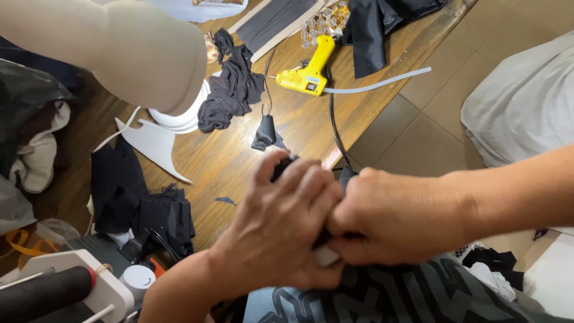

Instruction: Customizing a sneaker by fitting and trimming black fabric around the heel area

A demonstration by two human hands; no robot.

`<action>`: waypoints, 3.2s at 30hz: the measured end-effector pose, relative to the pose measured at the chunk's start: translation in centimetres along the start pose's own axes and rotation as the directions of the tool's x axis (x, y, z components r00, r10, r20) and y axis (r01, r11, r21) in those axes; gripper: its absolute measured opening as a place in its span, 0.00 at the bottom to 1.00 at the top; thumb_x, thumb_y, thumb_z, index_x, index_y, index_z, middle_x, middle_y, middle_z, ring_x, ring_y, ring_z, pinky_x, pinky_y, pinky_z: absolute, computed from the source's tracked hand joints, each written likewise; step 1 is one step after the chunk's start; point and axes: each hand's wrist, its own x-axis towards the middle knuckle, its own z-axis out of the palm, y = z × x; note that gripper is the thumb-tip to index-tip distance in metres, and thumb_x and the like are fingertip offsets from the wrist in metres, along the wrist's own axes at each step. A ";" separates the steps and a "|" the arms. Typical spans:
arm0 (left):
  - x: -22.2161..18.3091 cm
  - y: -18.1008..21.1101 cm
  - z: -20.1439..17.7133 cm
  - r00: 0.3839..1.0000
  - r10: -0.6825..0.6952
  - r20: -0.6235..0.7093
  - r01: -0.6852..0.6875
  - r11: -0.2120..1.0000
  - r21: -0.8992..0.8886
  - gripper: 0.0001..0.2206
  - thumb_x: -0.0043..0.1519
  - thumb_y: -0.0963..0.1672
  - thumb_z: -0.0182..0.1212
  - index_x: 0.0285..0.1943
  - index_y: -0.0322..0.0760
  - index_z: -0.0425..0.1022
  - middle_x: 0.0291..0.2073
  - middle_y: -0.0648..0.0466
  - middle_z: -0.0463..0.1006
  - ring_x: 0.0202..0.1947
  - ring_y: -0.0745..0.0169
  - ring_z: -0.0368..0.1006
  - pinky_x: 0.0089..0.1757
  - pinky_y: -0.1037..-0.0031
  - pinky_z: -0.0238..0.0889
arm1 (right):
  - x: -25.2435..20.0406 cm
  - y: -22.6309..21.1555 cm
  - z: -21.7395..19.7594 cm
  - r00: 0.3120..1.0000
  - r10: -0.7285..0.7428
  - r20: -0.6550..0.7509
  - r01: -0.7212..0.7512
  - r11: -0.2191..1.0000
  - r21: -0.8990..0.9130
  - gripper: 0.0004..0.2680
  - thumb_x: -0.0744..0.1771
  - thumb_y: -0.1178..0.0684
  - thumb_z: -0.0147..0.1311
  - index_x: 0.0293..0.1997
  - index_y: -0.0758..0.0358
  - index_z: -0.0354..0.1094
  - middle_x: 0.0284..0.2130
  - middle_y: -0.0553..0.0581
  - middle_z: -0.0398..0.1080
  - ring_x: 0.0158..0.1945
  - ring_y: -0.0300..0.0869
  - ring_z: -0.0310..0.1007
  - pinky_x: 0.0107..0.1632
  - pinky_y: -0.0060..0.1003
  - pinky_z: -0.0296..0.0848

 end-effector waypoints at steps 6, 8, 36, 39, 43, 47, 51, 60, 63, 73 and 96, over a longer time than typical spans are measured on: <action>-1.0 -0.5 -0.6 0.994 0.059 -0.094 -0.057 0.998 0.025 0.21 0.52 0.55 0.52 0.39 0.34 0.71 0.37 0.47 0.71 0.48 0.46 0.72 0.56 0.50 0.52 | -0.3 0.2 0.2 0.982 -0.175 -0.076 0.184 0.972 0.145 0.13 0.68 0.48 0.55 0.22 0.57 0.62 0.16 0.61 0.69 0.19 0.60 0.68 0.22 0.47 0.66; -1.3 -0.8 -0.4 0.991 0.064 -0.118 -0.061 0.998 0.024 0.20 0.54 0.55 0.52 0.38 0.34 0.71 0.38 0.48 0.72 0.48 0.47 0.73 0.55 0.51 0.53 | -0.7 0.4 0.2 0.974 -0.207 -0.087 0.221 0.954 0.201 0.13 0.69 0.50 0.54 0.24 0.58 0.61 0.17 0.59 0.68 0.19 0.57 0.67 0.23 0.44 0.66; -4.6 -2.7 -1.9 0.995 -0.017 -0.102 0.017 1.000 -0.002 0.25 0.68 0.54 0.32 0.45 0.41 0.78 0.46 0.55 0.78 0.53 0.48 0.74 0.53 0.52 0.52 | 4.3 -4.0 -0.9 0.795 -0.432 -0.426 0.605 0.612 0.509 0.12 0.73 0.52 0.36 0.31 0.66 0.50 0.25 0.62 0.54 0.27 0.58 0.53 0.31 0.46 0.58; -4.6 -2.7 -1.0 0.984 0.025 -0.177 -0.024 1.000 0.009 0.28 0.68 0.57 0.33 0.43 0.39 0.78 0.43 0.55 0.78 0.51 0.49 0.75 0.54 0.53 0.52 | 3.8 -3.3 -0.3 0.819 -0.389 -0.422 0.568 0.651 0.504 0.12 0.73 0.52 0.38 0.32 0.66 0.55 0.24 0.60 0.57 0.28 0.57 0.57 0.34 0.44 0.63; -4.6 -2.4 0.2 0.977 0.023 -0.213 -0.024 1.000 -0.002 0.24 0.62 0.58 0.45 0.42 0.40 0.77 0.43 0.57 0.78 0.51 0.50 0.75 0.55 0.50 0.53 | 2.6 -2.3 0.2 0.866 -0.292 -0.406 0.487 0.676 0.552 0.11 0.73 0.52 0.39 0.32 0.64 0.57 0.24 0.57 0.58 0.25 0.53 0.58 0.30 0.40 0.62; -4.0 -2.2 0.3 0.975 0.034 -0.219 -0.034 0.999 0.005 0.18 0.58 0.56 0.52 0.38 0.41 0.75 0.39 0.58 0.76 0.50 0.52 0.74 0.51 0.54 0.55 | 1.3 -1.5 0.3 0.885 -0.235 -0.402 0.440 0.705 0.556 0.10 0.72 0.52 0.39 0.33 0.64 0.58 0.23 0.57 0.58 0.25 0.52 0.57 0.29 0.39 0.60; -3.7 -2.4 0.5 0.982 0.051 -0.183 -0.053 0.999 -0.009 0.18 0.56 0.56 0.54 0.38 0.41 0.75 0.38 0.58 0.74 0.52 0.53 0.72 0.49 0.54 0.55 | 0.4 -0.6 1.0 0.871 -0.162 -0.463 0.434 0.693 0.575 0.10 0.72 0.53 0.40 0.32 0.65 0.60 0.22 0.56 0.57 0.21 0.49 0.49 0.25 0.38 0.53; -3.5 -2.7 1.2 0.967 0.040 -0.252 -0.049 0.998 -0.029 0.13 0.55 0.51 0.56 0.35 0.40 0.73 0.36 0.55 0.72 0.52 0.50 0.72 0.48 0.52 0.59 | -1.5 2.7 5.9 0.755 0.027 -0.655 0.626 0.270 0.732 0.12 0.75 0.56 0.43 0.62 0.78 0.61 0.26 0.58 0.56 0.23 0.44 0.50 0.28 0.43 0.60; -3.9 -2.8 1.7 0.958 0.032 -0.286 -0.043 0.999 -0.031 0.11 0.59 0.50 0.53 0.36 0.39 0.72 0.38 0.54 0.72 0.54 0.50 0.71 0.45 0.52 0.60 | -0.3 0.6 4.0 0.799 0.143 -0.585 0.545 0.241 0.803 0.15 0.71 0.53 0.42 0.23 0.64 0.50 0.19 0.56 0.48 0.17 0.43 0.41 0.21 0.41 0.51; -3.6 -4.1 1.3 0.960 0.009 -0.281 -0.017 1.000 -0.025 0.15 0.58 0.53 0.54 0.37 0.40 0.72 0.39 0.55 0.74 0.51 0.51 0.71 0.43 0.52 0.60 | 0.0 0.3 2.9 0.775 0.135 -0.617 0.587 0.210 0.782 0.10 0.76 0.50 0.49 0.66 0.49 0.69 0.25 0.52 0.49 0.25 0.38 0.40 0.28 0.38 0.55; -5.2 -4.6 0.6 0.914 -0.152 -0.377 0.185 0.981 0.054 0.34 0.53 0.65 0.59 0.51 0.40 0.73 0.50 0.52 0.76 0.56 0.48 0.73 0.49 0.57 0.60 | -0.1 9.4 2.3 0.784 -0.050 -0.618 0.590 0.370 0.718 0.07 0.72 0.52 0.50 0.52 0.61 0.60 0.49 0.77 0.72 0.61 0.78 0.75 0.70 0.80 0.75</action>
